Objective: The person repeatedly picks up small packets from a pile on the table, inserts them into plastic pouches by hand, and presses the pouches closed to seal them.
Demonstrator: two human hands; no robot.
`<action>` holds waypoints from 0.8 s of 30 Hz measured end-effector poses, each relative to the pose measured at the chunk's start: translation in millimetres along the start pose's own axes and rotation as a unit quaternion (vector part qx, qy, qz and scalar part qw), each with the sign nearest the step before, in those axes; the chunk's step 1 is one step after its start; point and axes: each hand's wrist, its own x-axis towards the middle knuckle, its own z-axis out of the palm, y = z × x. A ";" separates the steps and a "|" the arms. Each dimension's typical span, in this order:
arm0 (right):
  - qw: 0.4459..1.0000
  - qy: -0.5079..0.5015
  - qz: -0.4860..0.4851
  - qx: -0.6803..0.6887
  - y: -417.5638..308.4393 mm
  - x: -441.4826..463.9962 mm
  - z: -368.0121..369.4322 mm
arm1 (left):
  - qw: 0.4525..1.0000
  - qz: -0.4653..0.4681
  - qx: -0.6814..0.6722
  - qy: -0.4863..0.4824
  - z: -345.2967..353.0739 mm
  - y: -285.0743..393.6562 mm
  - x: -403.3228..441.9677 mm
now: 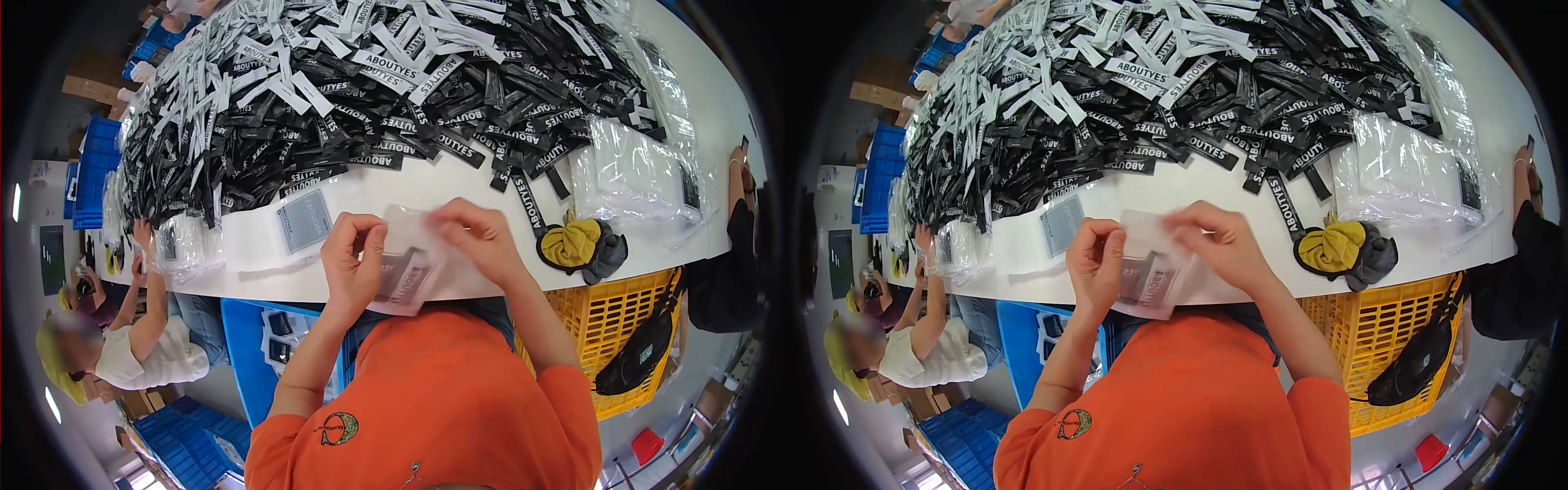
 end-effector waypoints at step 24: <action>0.804 0.223 -0.282 -0.474 6.4 126.3 -12.0 | 0.887 -0.215 0.302 -0.276 -200.4 18.1 -45.3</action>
